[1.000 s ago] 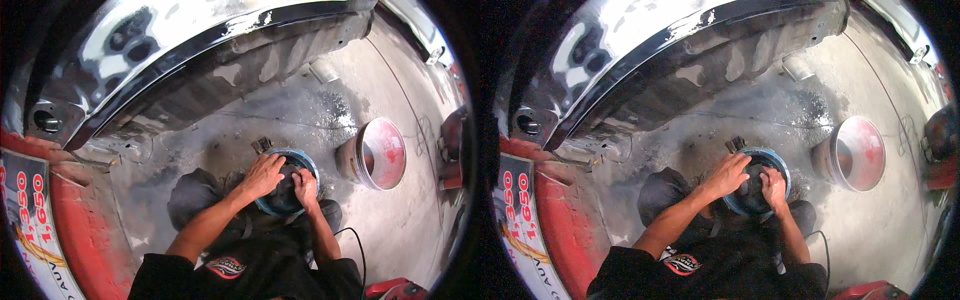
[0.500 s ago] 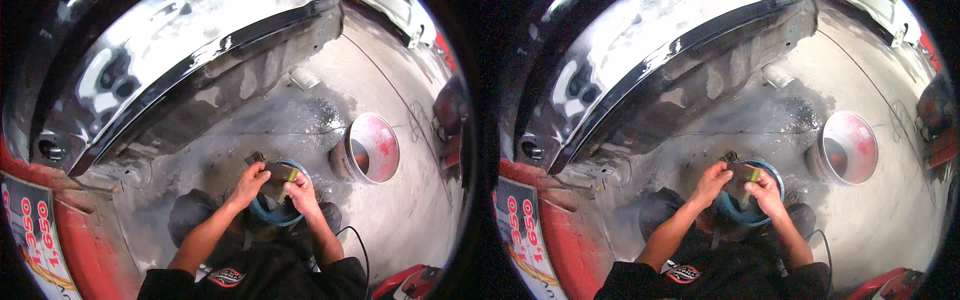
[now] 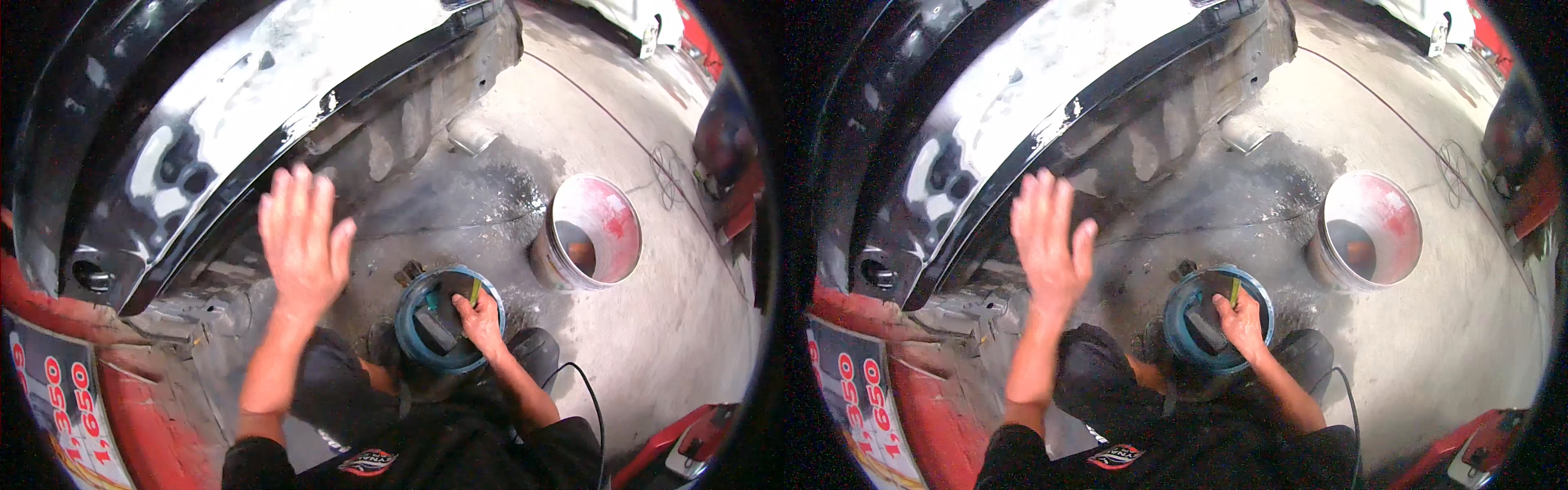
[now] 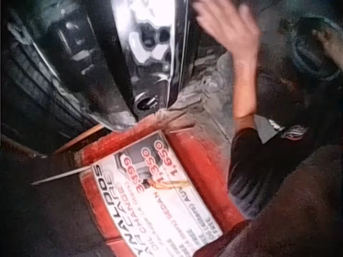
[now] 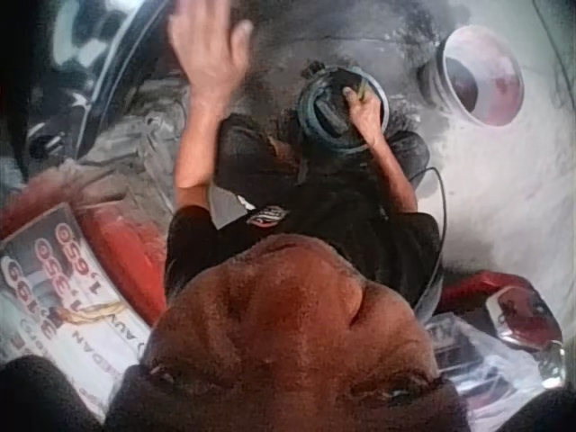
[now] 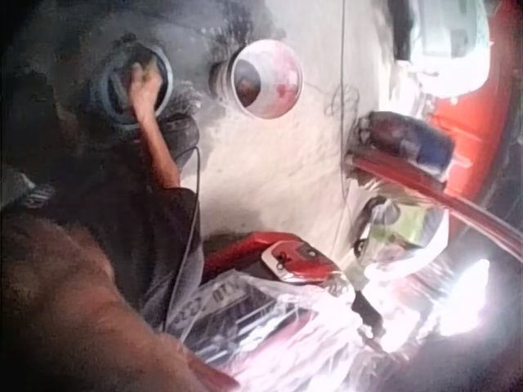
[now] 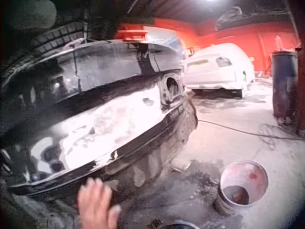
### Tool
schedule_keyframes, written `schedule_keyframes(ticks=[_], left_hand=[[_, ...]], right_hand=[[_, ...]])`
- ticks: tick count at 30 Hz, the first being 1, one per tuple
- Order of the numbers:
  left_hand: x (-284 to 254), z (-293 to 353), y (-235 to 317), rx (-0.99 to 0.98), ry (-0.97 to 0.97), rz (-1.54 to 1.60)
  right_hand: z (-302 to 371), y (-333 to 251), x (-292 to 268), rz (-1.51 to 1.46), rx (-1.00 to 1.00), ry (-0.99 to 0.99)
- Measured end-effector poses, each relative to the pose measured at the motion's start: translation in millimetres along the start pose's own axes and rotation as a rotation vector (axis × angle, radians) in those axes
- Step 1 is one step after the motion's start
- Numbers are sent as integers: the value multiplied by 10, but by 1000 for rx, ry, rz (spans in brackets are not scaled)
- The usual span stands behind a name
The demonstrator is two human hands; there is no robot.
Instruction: Wet sanding a black car body panel using a sanding block and water.
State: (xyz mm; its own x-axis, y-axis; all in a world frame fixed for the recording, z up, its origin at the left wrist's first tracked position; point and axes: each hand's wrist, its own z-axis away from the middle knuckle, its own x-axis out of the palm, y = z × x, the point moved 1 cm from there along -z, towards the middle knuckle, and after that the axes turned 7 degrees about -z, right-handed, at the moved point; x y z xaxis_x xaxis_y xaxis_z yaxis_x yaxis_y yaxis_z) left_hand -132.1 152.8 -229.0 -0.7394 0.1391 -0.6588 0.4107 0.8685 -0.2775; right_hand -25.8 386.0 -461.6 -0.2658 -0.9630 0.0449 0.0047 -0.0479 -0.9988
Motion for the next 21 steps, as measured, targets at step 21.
schedule_keyframes(ticks=[21], left_hand=[[81, 202, 410, -448, -184, 1148]], right_hand=[[-611, -1569, 951, 473, -899, 84]])
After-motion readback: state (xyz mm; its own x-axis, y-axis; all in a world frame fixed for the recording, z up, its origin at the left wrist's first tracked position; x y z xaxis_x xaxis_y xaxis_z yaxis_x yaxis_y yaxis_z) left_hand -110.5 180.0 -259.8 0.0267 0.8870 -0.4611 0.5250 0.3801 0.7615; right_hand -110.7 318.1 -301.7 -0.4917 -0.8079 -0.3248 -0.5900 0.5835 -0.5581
